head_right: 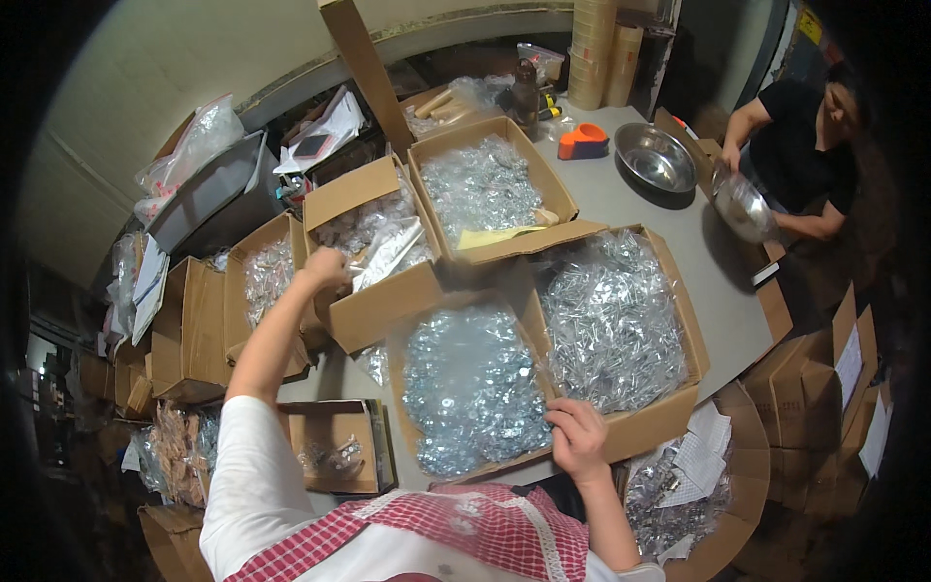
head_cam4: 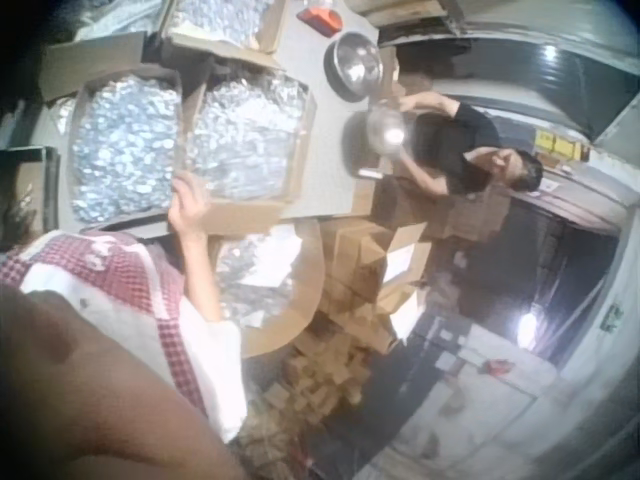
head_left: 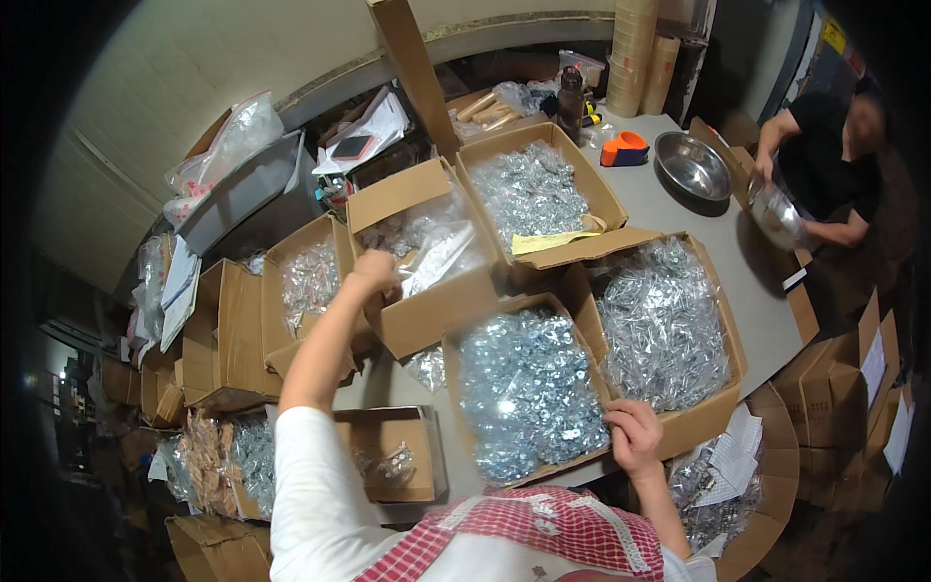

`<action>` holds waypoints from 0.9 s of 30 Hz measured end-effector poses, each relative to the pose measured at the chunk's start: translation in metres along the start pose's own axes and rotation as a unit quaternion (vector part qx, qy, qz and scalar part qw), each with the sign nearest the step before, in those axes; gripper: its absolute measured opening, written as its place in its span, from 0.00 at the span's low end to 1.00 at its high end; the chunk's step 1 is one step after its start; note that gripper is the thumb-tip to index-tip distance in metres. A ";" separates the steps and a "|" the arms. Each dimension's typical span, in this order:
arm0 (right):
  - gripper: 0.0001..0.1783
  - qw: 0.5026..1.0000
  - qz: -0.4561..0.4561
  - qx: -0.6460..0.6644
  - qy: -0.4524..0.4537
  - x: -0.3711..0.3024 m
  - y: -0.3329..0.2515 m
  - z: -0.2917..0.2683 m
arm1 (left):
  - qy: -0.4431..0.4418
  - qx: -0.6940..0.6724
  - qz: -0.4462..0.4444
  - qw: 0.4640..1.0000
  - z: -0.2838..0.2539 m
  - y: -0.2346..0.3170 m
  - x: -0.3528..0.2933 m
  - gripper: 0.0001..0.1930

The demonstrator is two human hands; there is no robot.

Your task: The person repeatedly picks small plastic-wrapped items from open boxes, places them on a digital scale, and then transfers them into a larger cardboard box. The process is repeated continuously throughout the clip.

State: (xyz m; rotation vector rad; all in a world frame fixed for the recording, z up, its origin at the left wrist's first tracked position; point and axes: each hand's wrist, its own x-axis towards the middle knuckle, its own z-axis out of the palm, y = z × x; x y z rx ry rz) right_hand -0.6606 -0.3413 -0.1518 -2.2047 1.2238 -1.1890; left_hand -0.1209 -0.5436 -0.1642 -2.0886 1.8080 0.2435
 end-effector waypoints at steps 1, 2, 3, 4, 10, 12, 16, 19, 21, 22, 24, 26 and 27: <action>0.11 0.999 -0.011 -0.030 0.013 -0.001 0.002 0.006 | 0.029 -0.028 0.018 0.999 -0.009 -0.004 -0.008 0.13; 0.09 0.993 -0.054 -0.104 0.015 0.001 0.004 0.012 | 0.083 -0.042 0.033 0.995 -0.018 -0.007 -0.015 0.11; 0.09 0.990 -0.075 -0.121 0.020 0.001 0.006 0.015 | 0.128 -0.048 0.041 0.990 -0.027 -0.007 -0.020 0.10; 0.08 0.986 -0.091 -0.139 0.011 0.002 0.007 0.017 | 0.115 -0.176 0.004 0.978 -0.038 -0.006 -0.024 0.09; 0.09 0.980 -0.113 -0.162 -0.017 0.002 0.011 0.015 | 0.232 -0.369 0.041 0.899 -0.094 0.059 0.013 0.14; 0.09 0.979 -0.118 -0.164 -0.013 0.001 0.012 0.014 | 0.248 -0.322 0.115 0.907 -0.101 0.108 0.043 0.16; 0.09 0.977 -0.132 -0.167 -0.026 -0.001 0.016 0.012 | 0.203 -0.048 0.210 0.955 -0.096 0.207 0.094 0.23; 0.09 0.973 -0.149 -0.171 -0.032 -0.004 0.019 0.008 | 0.116 0.072 0.239 0.961 -0.085 0.242 0.120 0.27; 0.08 0.974 -0.153 -0.164 -0.038 -0.005 0.021 0.005 | 0.101 0.097 0.241 0.960 -0.074 0.242 0.127 0.26; 0.07 0.974 -0.153 -0.164 -0.036 -0.005 0.022 0.005 | 0.101 0.099 0.230 0.963 -0.073 0.240 0.130 0.24; 0.07 0.970 -0.157 -0.181 -0.034 -0.005 0.023 0.005 | 0.119 0.092 0.229 0.962 -0.072 0.229 0.128 0.17; 0.06 0.971 -0.158 -0.177 -0.028 -0.005 0.021 0.006 | 0.226 -0.004 0.264 0.938 -0.078 0.219 0.115 0.12; 0.07 0.979 -0.136 -0.147 -0.034 -0.004 0.019 0.005 | 0.260 -0.060 0.271 0.925 -0.082 0.217 0.105 0.12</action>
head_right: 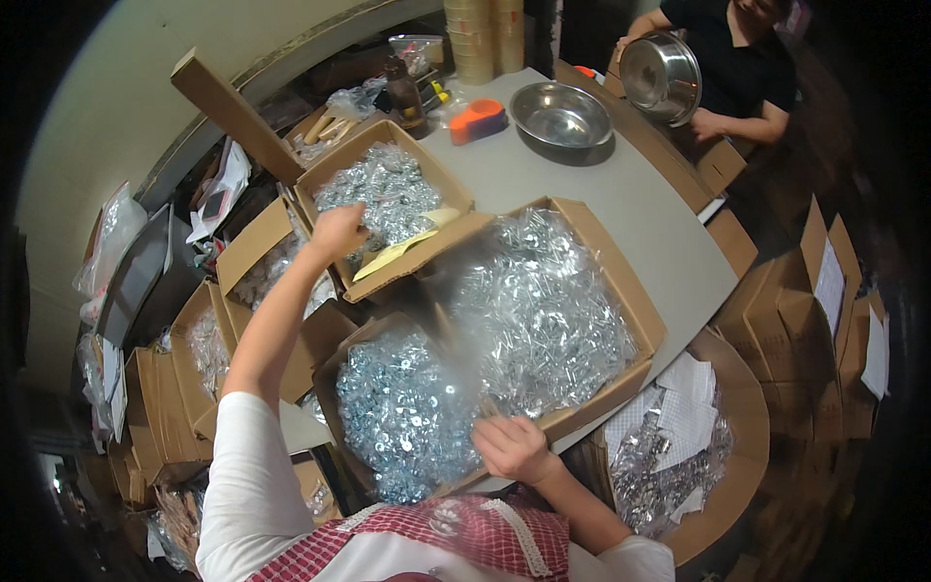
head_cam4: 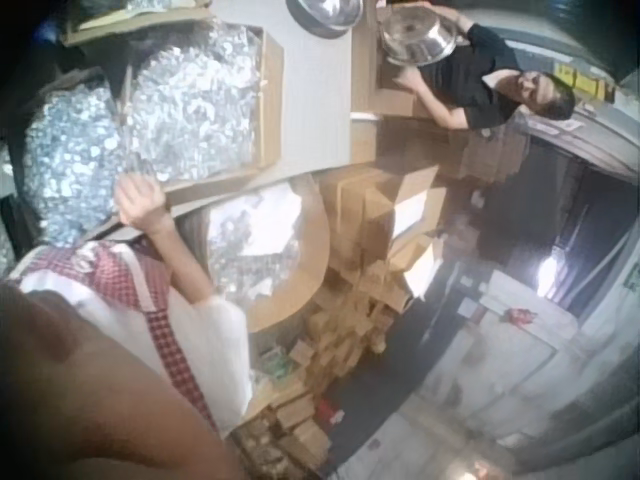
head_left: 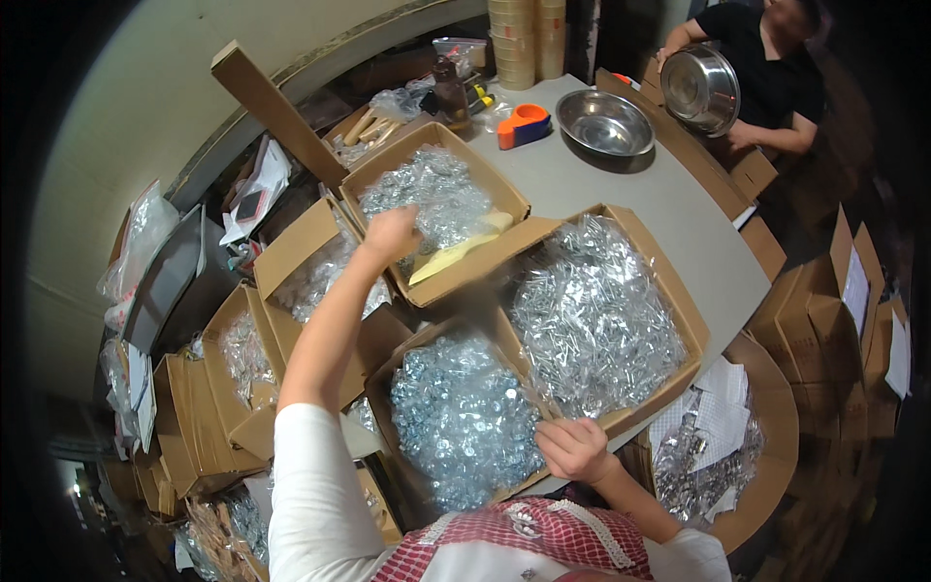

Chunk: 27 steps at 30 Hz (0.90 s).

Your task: The person repeatedly picks small plastic-wrapped items from open boxes, places them on a digital scale, and then transfers them into a larger cardboard box. The process is repeated continuously throughout the clip.

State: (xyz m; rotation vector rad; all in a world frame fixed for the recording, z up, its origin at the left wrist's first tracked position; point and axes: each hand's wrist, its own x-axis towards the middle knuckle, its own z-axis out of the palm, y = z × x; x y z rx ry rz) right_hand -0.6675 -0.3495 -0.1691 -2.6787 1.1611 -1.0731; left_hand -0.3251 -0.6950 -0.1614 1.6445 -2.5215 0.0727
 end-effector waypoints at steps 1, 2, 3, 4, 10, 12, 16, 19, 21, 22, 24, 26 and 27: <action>0.08 0.999 0.020 0.033 -0.006 0.002 -0.001 -0.003 | 0.029 -0.066 -0.046 0.996 -0.012 0.005 -0.005 0.13; 0.10 0.996 0.045 0.071 -0.017 0.004 -0.002 -0.007 | 0.051 -0.130 -0.096 0.986 -0.027 0.009 -0.012 0.15; 0.12 0.988 0.061 0.144 -0.012 0.009 0.000 -0.013 | 0.098 -0.219 -0.134 0.962 -0.042 0.015 -0.024 0.14; 0.12 0.978 0.105 0.179 -0.005 0.014 0.004 -0.022 | 0.099 -0.398 -0.180 0.894 -0.057 0.023 -0.035 0.12; 0.23 0.980 0.193 0.042 0.041 0.078 0.087 -0.068 | -0.042 -0.713 -0.233 0.660 -0.141 0.057 -0.154 0.20; 0.29 0.980 0.197 -0.005 0.008 0.099 0.114 -0.065 | -0.060 -0.722 -0.277 0.631 -0.152 0.066 -0.196 0.21; 0.22 0.974 0.213 -0.036 -0.064 0.121 0.136 -0.053 | -0.053 -0.723 -0.317 0.612 -0.157 0.067 -0.281 0.21; 0.15 0.992 0.109 -0.064 0.024 0.125 0.116 -0.052 | -0.032 -0.719 -0.351 0.598 -0.156 0.059 -0.352 0.17; 0.09 0.965 0.197 0.137 0.101 0.126 0.091 -0.050 | -0.003 -0.719 -0.397 0.571 -0.152 0.057 -0.394 0.18; 0.09 0.946 0.220 0.215 0.097 0.130 0.080 -0.049 | 0.011 -0.726 -0.410 0.552 -0.150 0.057 -0.413 0.18; 0.10 0.890 0.247 0.372 0.095 0.136 0.056 -0.048 | 0.029 -0.714 -0.446 0.539 -0.141 0.060 -0.442 0.17; 0.10 0.856 0.276 0.437 -0.005 0.143 0.032 -0.031 | 0.043 -0.709 -0.476 0.519 -0.129 0.064 -0.464 0.16; 0.13 0.903 0.259 0.339 -0.050 0.148 0.022 -0.017 | 0.037 -0.681 -0.487 0.546 -0.122 0.066 -0.471 0.15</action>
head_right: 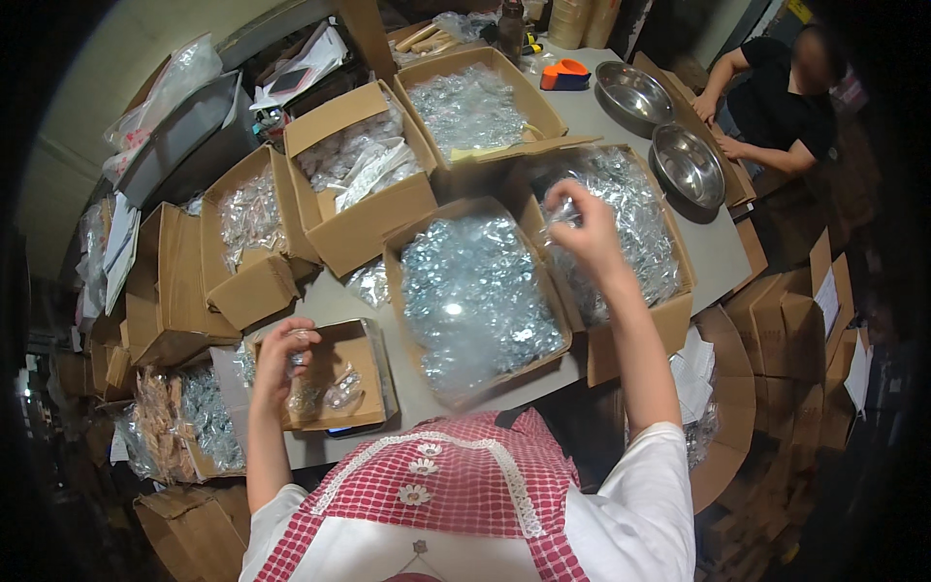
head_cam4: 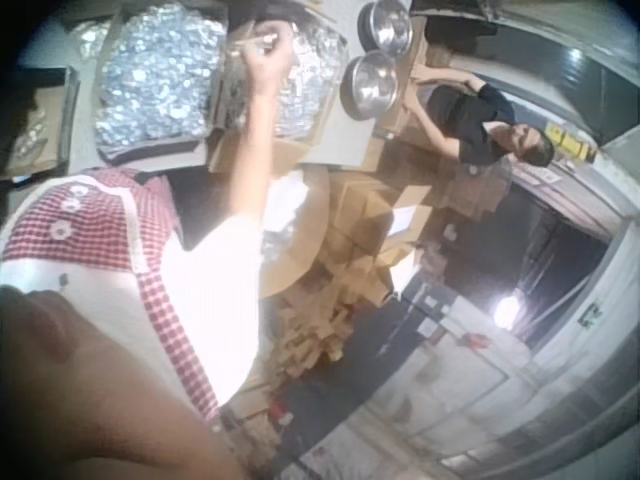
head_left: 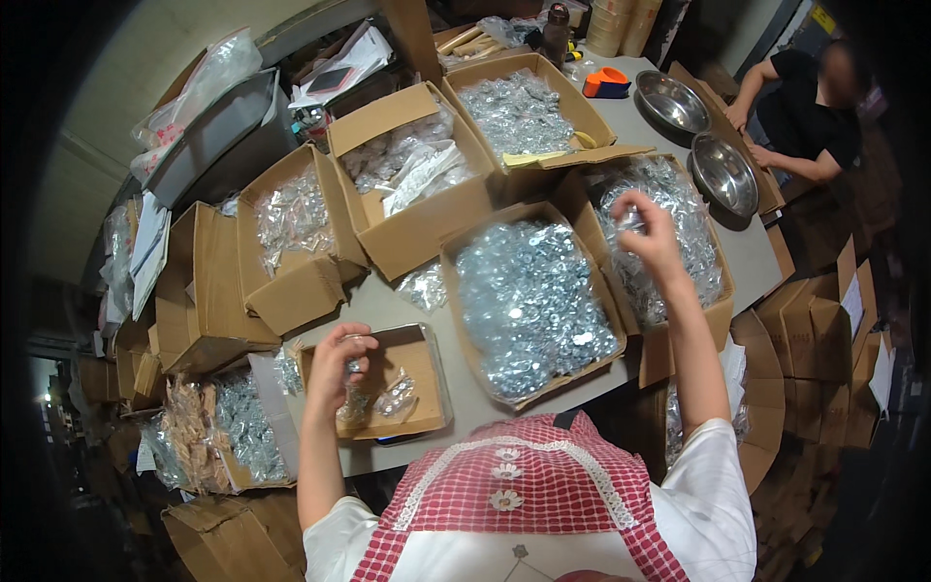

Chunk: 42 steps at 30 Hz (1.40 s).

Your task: The person repeatedly picks small plastic-wrapped items from open boxes, places them on a digital scale, and then transfers them into a larger cardboard box. The process is repeated continuously throughout the clip.

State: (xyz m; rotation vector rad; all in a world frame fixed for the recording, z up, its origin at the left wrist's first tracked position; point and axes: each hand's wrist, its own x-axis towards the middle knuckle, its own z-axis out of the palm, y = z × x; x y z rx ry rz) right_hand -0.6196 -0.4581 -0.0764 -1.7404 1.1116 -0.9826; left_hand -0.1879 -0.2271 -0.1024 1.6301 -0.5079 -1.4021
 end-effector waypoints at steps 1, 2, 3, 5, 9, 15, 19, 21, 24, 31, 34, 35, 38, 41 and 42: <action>0.17 0.995 -0.030 -0.091 -0.030 0.003 0.000 0.015 | 0.005 0.040 0.002 0.999 -0.003 -0.009 0.000 0.16; 0.18 0.989 0.009 -0.141 -0.044 0.006 0.002 0.032 | 0.010 0.048 0.014 0.999 -0.004 -0.020 0.001 0.17; 0.19 0.979 0.039 -0.194 -0.056 0.009 0.006 0.048 | 0.018 0.055 0.024 0.998 -0.005 -0.029 0.002 0.18; 0.18 0.942 0.066 -0.317 -0.087 0.013 0.013 0.070 | -0.021 0.085 0.071 0.994 -0.014 -0.041 0.005 0.21; 0.12 0.891 0.026 -0.445 -0.086 0.016 0.026 0.087 | -0.057 0.182 0.078 0.978 -0.035 -0.062 -0.002 0.11; 0.10 0.911 0.034 -0.411 -0.002 0.005 0.038 0.084 | -0.037 0.392 0.213 0.894 -0.062 -0.100 -0.029 0.24; 0.08 0.966 -0.005 -0.252 0.058 -0.014 0.017 0.098 | 0.033 0.350 0.319 0.880 -0.079 -0.114 -0.044 0.24; 0.06 0.999 0.014 -0.027 0.034 -0.027 -0.008 0.116 | 0.072 0.342 0.330 0.877 -0.092 -0.111 -0.054 0.23; 0.05 0.986 0.045 0.144 -0.067 -0.054 -0.056 0.156 | 0.056 0.219 0.305 0.925 -0.108 -0.101 -0.079 0.14; 0.06 0.961 0.061 -0.037 -0.267 -0.107 -0.086 0.311 | 0.161 0.253 0.417 0.858 -0.204 -0.073 -0.104 0.10; 0.08 0.911 -0.112 -0.211 -0.337 -0.125 -0.080 0.358 | 0.260 0.418 0.249 0.834 -0.264 -0.073 -0.086 0.11; 0.08 0.897 -0.156 -0.234 -0.341 -0.128 -0.079 0.363 | 0.235 0.467 0.182 0.833 -0.278 -0.076 -0.075 0.13; 0.10 0.930 -0.185 -0.168 -0.268 -0.130 -0.076 0.366 | 0.192 0.558 0.049 0.806 -0.311 -0.090 -0.044 0.21; 0.13 0.978 -0.054 -0.069 -0.191 -0.125 -0.070 0.361 | 0.215 0.571 0.078 0.788 -0.309 -0.106 -0.009 0.27; 0.12 0.986 -0.006 -0.053 -0.159 -0.124 -0.068 0.360 | 0.221 0.575 0.084 0.784 -0.308 -0.111 -0.002 0.28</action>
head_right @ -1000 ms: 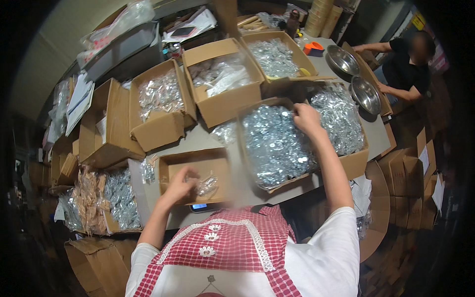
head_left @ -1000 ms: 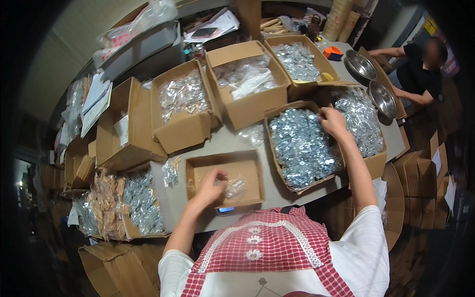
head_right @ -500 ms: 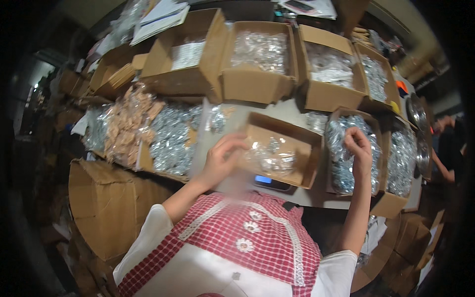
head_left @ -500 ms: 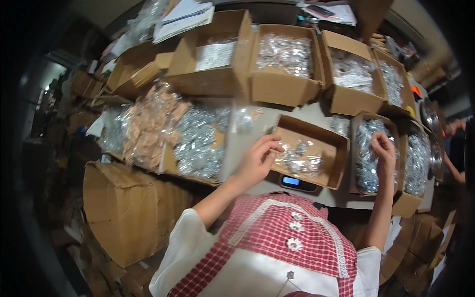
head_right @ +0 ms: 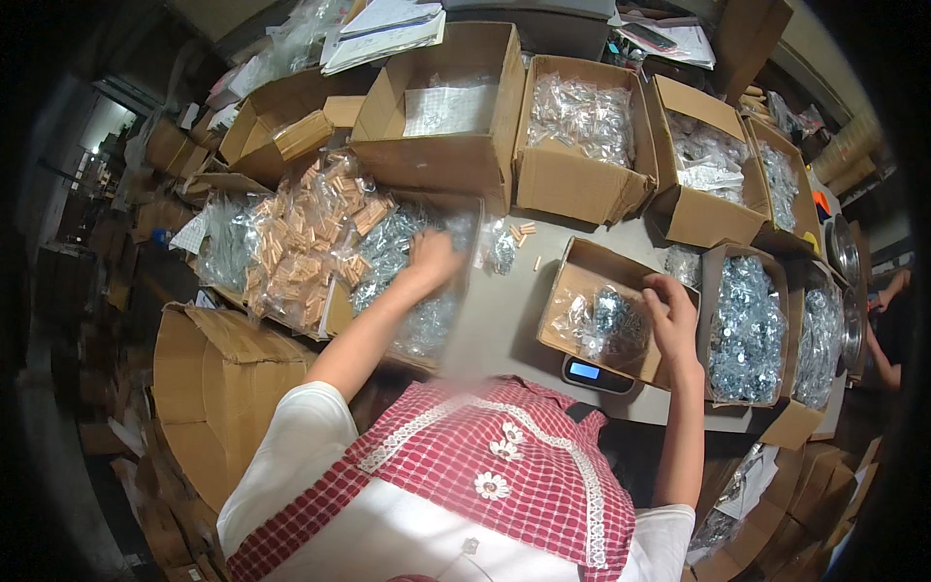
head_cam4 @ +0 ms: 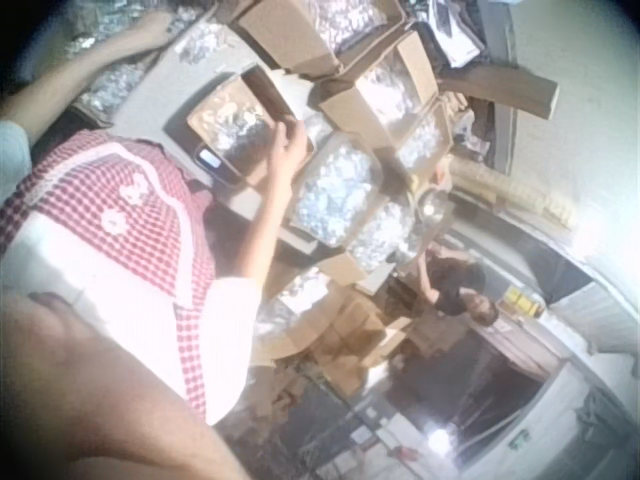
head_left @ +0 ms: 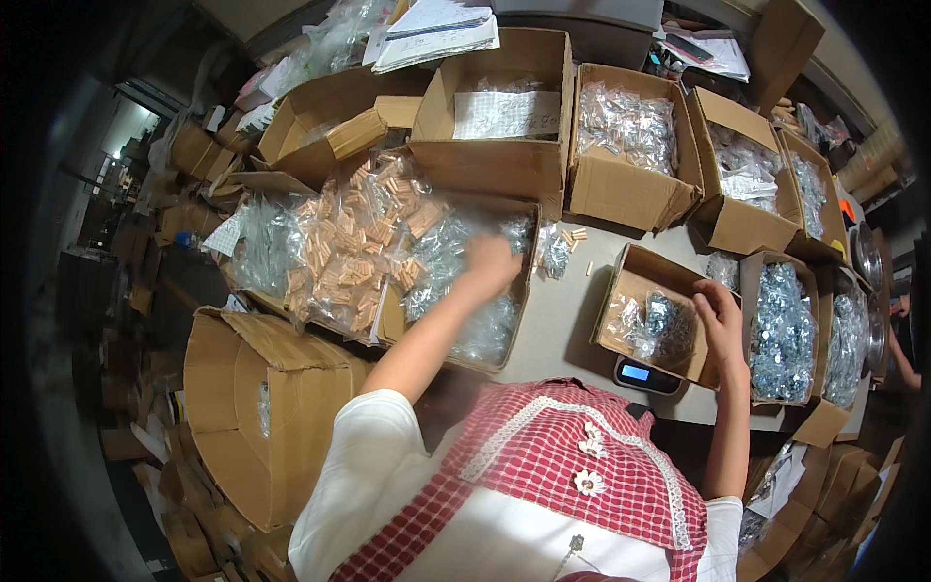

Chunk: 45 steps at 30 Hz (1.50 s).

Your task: The person repeatedly picks small plastic-wrapped items from open boxes, places them on a digital scale, and then transfers them into a larger cardboard box. The process is repeated continuously throughout the clip.

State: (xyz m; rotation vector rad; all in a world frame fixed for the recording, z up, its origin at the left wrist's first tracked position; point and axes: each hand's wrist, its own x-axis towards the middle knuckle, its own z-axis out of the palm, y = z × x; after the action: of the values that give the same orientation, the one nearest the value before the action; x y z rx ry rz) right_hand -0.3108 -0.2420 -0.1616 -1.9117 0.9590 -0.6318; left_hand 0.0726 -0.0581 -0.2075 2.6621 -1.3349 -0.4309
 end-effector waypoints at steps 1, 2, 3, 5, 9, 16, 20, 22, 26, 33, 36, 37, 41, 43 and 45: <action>0.11 0.996 0.069 0.057 0.015 0.000 0.001 0.000 | 0.008 -0.002 0.007 1.000 0.004 -0.002 0.002 0.28; 0.09 0.995 0.076 0.067 0.018 -0.002 0.001 0.001 | 0.021 0.007 0.014 1.000 0.006 -0.005 0.002 0.30; 0.09 0.997 0.050 0.067 0.005 -0.004 -0.001 0.004 | 0.018 -0.009 0.042 0.999 0.005 -0.009 -0.001 0.26; 0.08 0.994 0.067 0.083 0.006 -0.012 -0.013 0.012 | 0.020 -0.044 0.115 0.992 -0.006 -0.020 -0.011 0.20; 0.08 0.996 -0.006 0.083 0.029 -0.028 -0.058 0.039 | -0.065 -0.365 0.012 0.929 -0.040 -0.022 -0.040 0.15; 0.24 0.975 -0.056 0.147 -0.160 -0.026 -0.131 0.119 | -0.099 -0.676 0.068 0.727 -0.087 0.022 -0.079 0.17; 0.30 0.945 0.022 0.281 -0.168 -0.023 -0.141 0.152 | 0.029 -0.533 0.180 0.826 -0.083 0.056 -0.079 0.23; 0.30 0.956 0.041 0.258 -0.136 -0.022 -0.138 0.154 | 0.045 -0.472 0.209 0.855 -0.080 0.070 -0.083 0.29; 0.23 0.921 0.085 0.351 -0.144 -0.031 -0.127 0.129 | -0.119 -0.525 0.211 0.816 -0.084 0.078 -0.083 0.36; 0.20 0.916 0.056 0.383 -0.109 -0.036 -0.120 0.110 | -0.141 -0.639 0.207 0.727 -0.088 0.084 -0.083 0.29; 0.19 0.895 0.060 0.431 -0.099 -0.035 -0.119 0.106 | -0.147 -0.715 0.149 0.666 -0.087 0.086 -0.086 0.27; 0.18 0.899 0.060 0.424 -0.095 -0.034 -0.119 0.105 | -0.137 -0.725 0.144 0.660 -0.088 0.086 -0.087 0.26; 0.18 0.899 0.046 0.421 -0.109 -0.030 -0.125 0.101 | -0.101 -0.743 0.150 0.644 -0.090 0.092 -0.088 0.26; 0.18 0.898 0.038 0.418 -0.134 -0.029 -0.130 0.096 | -0.106 -0.734 0.150 0.654 -0.093 0.094 -0.091 0.26; 0.19 0.879 0.051 0.447 -0.156 -0.029 -0.136 0.092 | -0.124 -0.719 0.136 0.670 -0.096 0.096 -0.096 0.23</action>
State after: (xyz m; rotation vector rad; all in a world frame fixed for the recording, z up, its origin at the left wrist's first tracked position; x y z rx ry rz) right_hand -0.2097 -0.1310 -0.0888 -1.0716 0.4205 -0.5441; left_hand -0.0250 -0.0396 -0.0749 1.0601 -0.7332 -1.1720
